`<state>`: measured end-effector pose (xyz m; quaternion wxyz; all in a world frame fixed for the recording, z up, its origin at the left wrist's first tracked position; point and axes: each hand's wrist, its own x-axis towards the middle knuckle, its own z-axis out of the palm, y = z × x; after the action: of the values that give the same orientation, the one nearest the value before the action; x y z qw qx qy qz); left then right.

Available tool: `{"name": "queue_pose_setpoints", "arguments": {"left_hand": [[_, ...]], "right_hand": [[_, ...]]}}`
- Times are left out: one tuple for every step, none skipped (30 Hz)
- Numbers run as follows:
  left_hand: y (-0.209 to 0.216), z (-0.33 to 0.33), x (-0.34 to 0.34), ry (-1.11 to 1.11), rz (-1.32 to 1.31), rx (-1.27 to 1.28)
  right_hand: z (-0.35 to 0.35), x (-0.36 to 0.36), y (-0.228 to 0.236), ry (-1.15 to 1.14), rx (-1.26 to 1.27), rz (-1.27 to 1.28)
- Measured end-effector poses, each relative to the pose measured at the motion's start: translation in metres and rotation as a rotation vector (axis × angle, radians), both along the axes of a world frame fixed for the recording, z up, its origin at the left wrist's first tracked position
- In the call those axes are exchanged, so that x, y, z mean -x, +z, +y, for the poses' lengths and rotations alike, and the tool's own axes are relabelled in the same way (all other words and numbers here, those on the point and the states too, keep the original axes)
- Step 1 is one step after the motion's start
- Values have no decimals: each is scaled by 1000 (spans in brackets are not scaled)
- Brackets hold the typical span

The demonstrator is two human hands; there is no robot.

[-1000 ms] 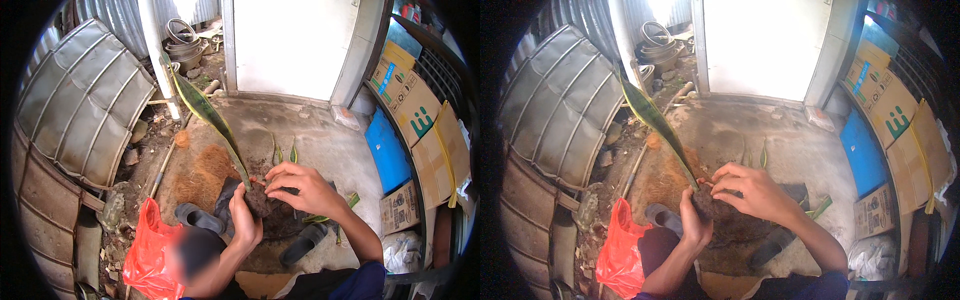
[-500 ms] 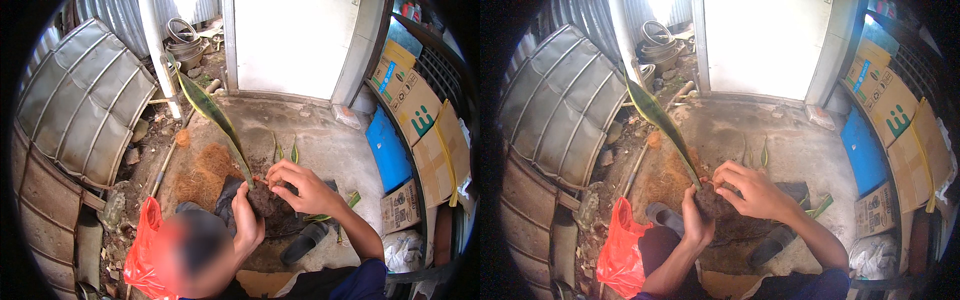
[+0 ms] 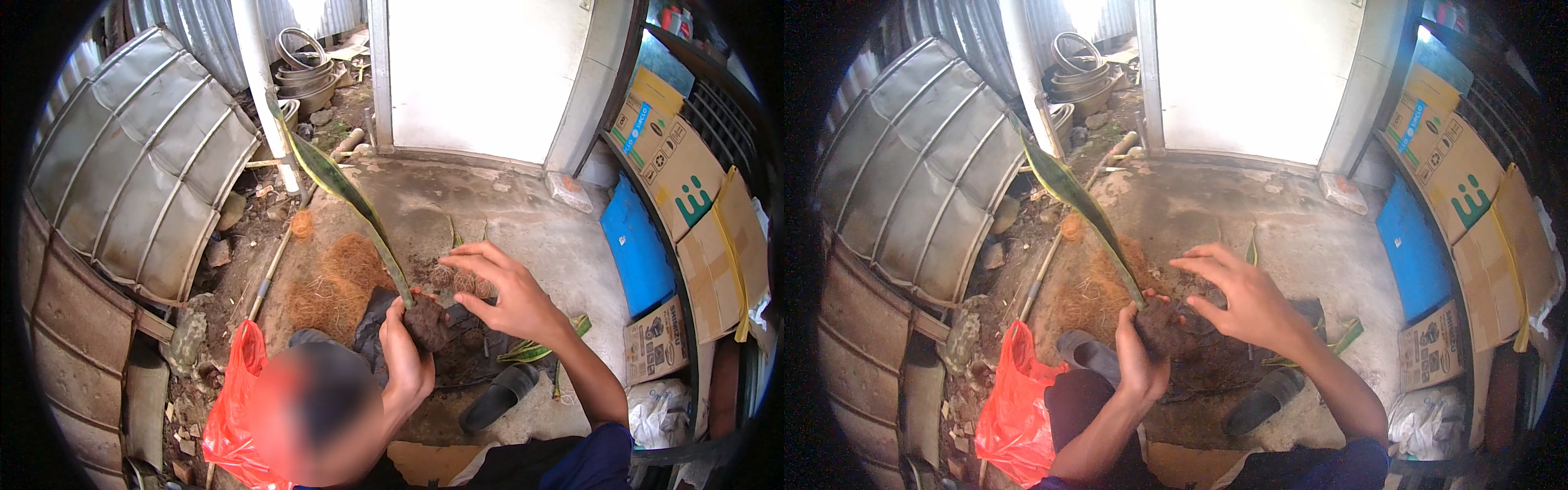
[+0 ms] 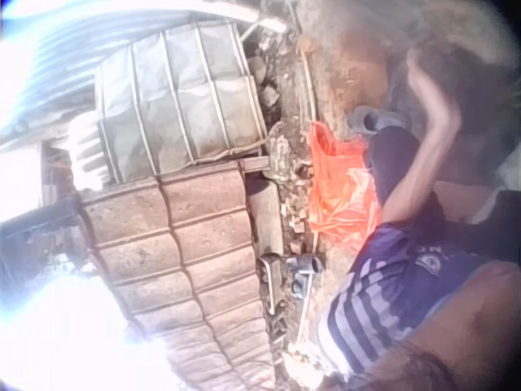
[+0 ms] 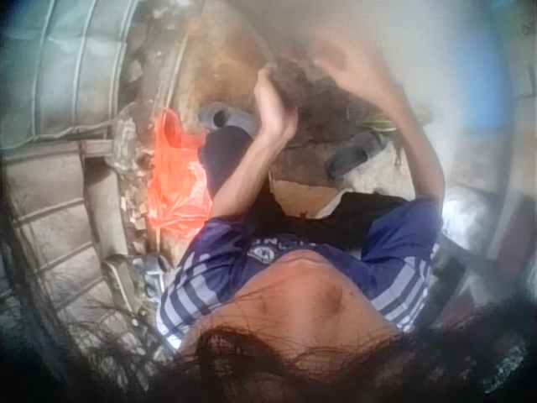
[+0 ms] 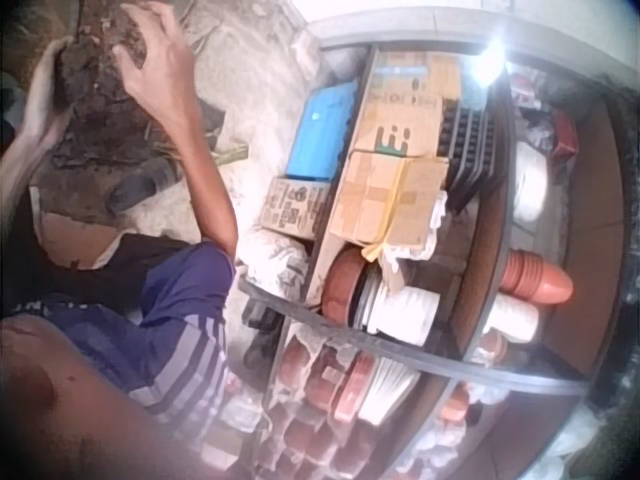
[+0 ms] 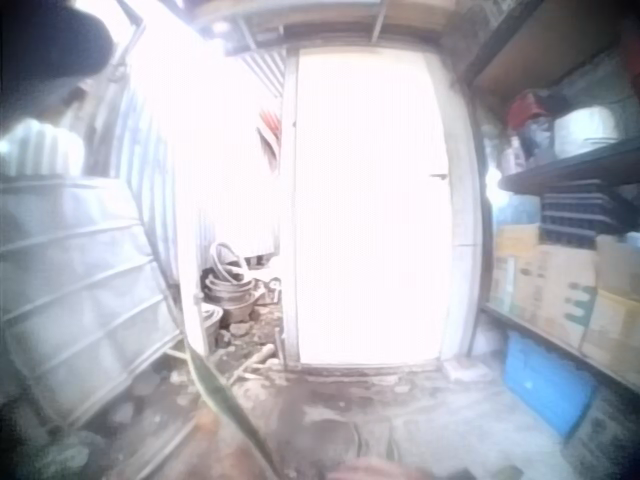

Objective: The person sits on the floor and wraps a long-leafed plant's root ball with soil and fibrous material by hand. They repeatedly add and press soil around the roots, occasionally lifting the plant to inspect the base.

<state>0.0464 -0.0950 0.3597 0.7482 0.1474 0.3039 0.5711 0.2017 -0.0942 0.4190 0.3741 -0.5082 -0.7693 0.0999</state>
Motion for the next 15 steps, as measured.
{"name": "queue_pose_setpoints", "arguments": {"left_hand": [[1, 0, 0, 6, 9, 3], [3, 0, 0, 30, 15, 11], [5, 0, -2, 51, 19, 18], [5, -1, -4, 71, 23, 26], [2, -1, -6, 86, 40, -10], [-5, 0, -7, 105, 61, -48], [-11, 0, -8, 123, 82, -85], [-14, 0, -9, 132, 94, -92], [-16, 0, -11, 142, 105, -100], [-17, 0, -12, 151, 115, -108], [-18, 0, -13, 152, 130, -107], [-18, 0, -14, 155, 145, -107], [-18, 0, -15, 157, 159, -106], [-20, 0, -16, 162, 158, -109], [-23, 0, -17, 165, 157, -111]], "right_hand": [[-2, 2, 2, 52, 9, -12], [-4, 4, 4, 105, 18, -24], [-6, 6, 4, 153, 26, -38], [-7, 9, 2, 168, -60, -88], [-8, 12, 2, 161, -108, -138], [-9, 16, 2, 156, -157, -185], [-10, 20, 1, 151, -206, -231], [-10, 22, -2, 124, -251, -248], [-9, 22, -6, 122, -239, -258], [-8, 21, -10, 120, -227, -267], [-7, 20, -12, 117, -214, -277], [-7, 20, -11, 118, -216, -283], [-7, 21, -10, 118, -218, -289], [-7, 22, -9, 117, -221, -296], [-7, 22, -8, 114, -217, -309]]}}
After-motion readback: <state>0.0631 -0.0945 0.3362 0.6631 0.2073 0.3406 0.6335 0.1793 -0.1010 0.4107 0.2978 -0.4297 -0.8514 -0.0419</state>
